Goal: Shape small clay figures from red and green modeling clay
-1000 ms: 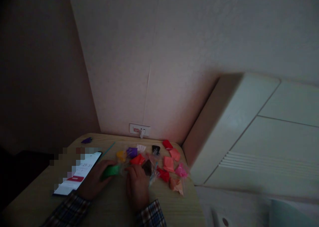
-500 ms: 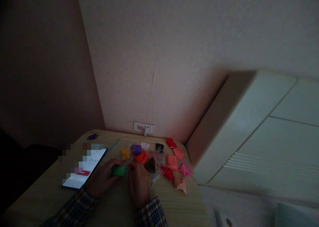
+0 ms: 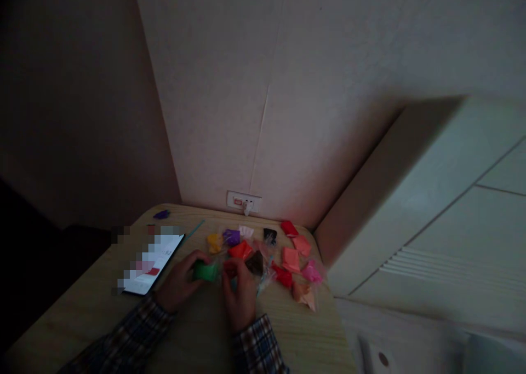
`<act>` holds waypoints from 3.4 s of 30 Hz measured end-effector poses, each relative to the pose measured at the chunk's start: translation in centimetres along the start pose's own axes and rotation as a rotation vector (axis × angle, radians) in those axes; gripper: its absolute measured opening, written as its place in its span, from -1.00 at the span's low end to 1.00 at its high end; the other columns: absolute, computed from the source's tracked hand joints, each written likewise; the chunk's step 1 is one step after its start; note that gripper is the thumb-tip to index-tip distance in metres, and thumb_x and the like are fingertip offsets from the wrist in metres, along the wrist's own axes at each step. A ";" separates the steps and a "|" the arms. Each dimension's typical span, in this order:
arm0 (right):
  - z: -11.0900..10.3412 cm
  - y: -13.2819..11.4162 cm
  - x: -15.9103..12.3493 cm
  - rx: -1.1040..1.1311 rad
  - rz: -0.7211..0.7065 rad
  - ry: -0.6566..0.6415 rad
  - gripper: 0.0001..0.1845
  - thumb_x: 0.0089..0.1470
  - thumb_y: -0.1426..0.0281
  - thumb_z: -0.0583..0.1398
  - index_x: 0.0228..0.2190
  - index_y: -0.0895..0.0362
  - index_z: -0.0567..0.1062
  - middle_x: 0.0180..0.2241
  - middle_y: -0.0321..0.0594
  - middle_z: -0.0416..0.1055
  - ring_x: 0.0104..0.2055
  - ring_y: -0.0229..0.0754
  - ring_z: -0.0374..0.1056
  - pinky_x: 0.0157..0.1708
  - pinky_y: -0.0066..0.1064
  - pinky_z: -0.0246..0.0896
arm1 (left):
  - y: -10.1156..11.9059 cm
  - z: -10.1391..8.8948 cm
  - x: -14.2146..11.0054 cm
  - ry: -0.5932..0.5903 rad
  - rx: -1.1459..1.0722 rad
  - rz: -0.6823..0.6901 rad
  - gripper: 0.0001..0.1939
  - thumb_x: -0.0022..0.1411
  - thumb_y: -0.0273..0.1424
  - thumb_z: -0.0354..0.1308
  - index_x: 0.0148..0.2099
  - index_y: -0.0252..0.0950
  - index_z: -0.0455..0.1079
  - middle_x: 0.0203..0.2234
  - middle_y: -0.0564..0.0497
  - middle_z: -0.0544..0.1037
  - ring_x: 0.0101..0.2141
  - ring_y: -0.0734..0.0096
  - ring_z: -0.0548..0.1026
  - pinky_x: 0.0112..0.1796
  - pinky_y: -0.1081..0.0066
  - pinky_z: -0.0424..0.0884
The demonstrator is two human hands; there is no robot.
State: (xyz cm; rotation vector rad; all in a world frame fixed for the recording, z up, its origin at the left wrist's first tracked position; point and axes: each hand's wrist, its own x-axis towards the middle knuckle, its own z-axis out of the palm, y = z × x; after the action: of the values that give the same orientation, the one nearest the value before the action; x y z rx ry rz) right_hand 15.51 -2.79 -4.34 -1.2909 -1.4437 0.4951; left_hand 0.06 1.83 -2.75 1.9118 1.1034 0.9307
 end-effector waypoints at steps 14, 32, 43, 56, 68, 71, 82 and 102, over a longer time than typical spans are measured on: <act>-1.6 -0.5 0.4 -0.131 -0.058 0.017 -0.91 0.06 0.50 0.01 -0.35 0.13 0.28 -0.46 -0.29 0.28 -0.43 -0.26 0.25 -0.42 -0.46 0.20 | -0.5 -0.4 0.2 -0.051 -0.338 -0.134 -0.57 -0.12 -0.41 0.22 -0.11 -0.31 0.36 -0.13 -0.11 0.50 -0.07 0.14 0.42 -0.04 0.23 0.34; -0.9 -0.1 -0.8 -0.768 0.213 -0.283 -0.99 -0.02 0.49 0.22 -0.45 0.17 0.45 -0.28 -0.08 0.40 -0.18 0.03 0.25 -0.25 -0.18 -0.01 | 1.2 -1.0 0.2 0.021 -0.272 -0.073 -0.67 -0.08 -0.39 0.21 -0.24 -0.28 0.20 -0.38 0.03 0.42 -0.34 0.31 0.41 -0.26 0.34 0.37; -1.3 1.8 -0.8 -0.589 0.176 -0.192 -0.86 0.06 0.58 0.03 -0.42 0.16 0.34 -0.37 -0.12 0.39 -0.27 -0.06 0.29 -0.25 -0.23 0.09 | -0.4 -2.2 0.8 0.266 -0.269 -0.198 -0.72 -0.03 -0.25 0.19 -0.27 -0.29 0.31 -0.32 -0.01 0.48 -0.27 0.27 0.42 -0.20 0.33 0.35; -2.5 -1.3 0.5 -0.193 -0.029 -0.027 -0.88 0.15 0.39 0.05 -0.37 0.13 0.37 -0.41 -0.21 0.34 -0.36 -0.20 0.28 -0.39 -0.41 0.19 | 0.1 -1.7 0.1 -0.102 -0.215 -0.027 -0.79 0.06 -0.35 0.10 -0.21 -0.31 0.34 -0.34 -0.03 0.54 -0.27 0.27 0.45 -0.17 0.30 0.37; -3.2 -1.8 0.2 -0.354 -0.197 -0.076 -0.81 0.16 0.40 0.08 -0.40 0.15 0.49 -0.47 -0.18 0.39 -0.37 -0.18 0.25 -0.37 -0.35 0.12 | 0.5 -1.5 0.1 -0.096 0.082 -0.118 -0.69 -0.10 -0.41 0.14 -0.22 -0.37 0.37 -0.26 -0.13 0.54 -0.19 0.12 0.47 -0.11 0.24 0.36; -3.2 -1.5 0.1 -0.435 -0.209 -0.075 -0.78 0.16 0.41 0.07 -0.39 0.15 0.51 -0.47 -0.17 0.40 -0.36 -0.16 0.26 -0.36 -0.34 0.11 | 0.6 -1.4 0.1 -0.078 0.118 -0.110 -0.66 -0.08 -0.39 0.14 -0.17 -0.35 0.35 -0.22 -0.14 0.52 -0.16 0.11 0.46 -0.11 0.26 0.36; -3.0 -0.7 0.3 -0.406 -0.034 -0.281 -0.76 0.12 0.47 0.04 -0.42 0.15 0.50 -0.47 -0.18 0.41 -0.38 -0.16 0.31 -0.37 -0.40 0.07 | 0.6 -1.2 0.3 -0.111 0.091 -0.027 -0.77 -0.03 -0.39 0.11 -0.24 -0.27 0.34 -0.22 -0.11 0.50 -0.15 0.15 0.43 -0.08 0.22 0.33; -2.3 -1.1 0.6 0.328 0.238 -0.651 -0.60 0.06 0.12 0.09 -0.61 0.13 0.40 -0.68 -0.40 0.12 -0.62 -0.33 0.03 -0.63 -0.50 -0.10 | 0.3 -2.3 0.4 -0.338 -0.144 -0.136 -0.79 -0.20 -0.38 0.20 -0.40 -0.29 0.45 -0.50 0.06 0.51 -0.41 0.30 0.43 -0.33 0.38 0.34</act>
State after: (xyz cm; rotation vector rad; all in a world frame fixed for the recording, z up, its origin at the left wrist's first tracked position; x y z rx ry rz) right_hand 17.18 -3.41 -2.38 -1.0807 -1.6377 1.3476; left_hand -1.63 2.61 -1.37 1.7713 0.9258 0.5694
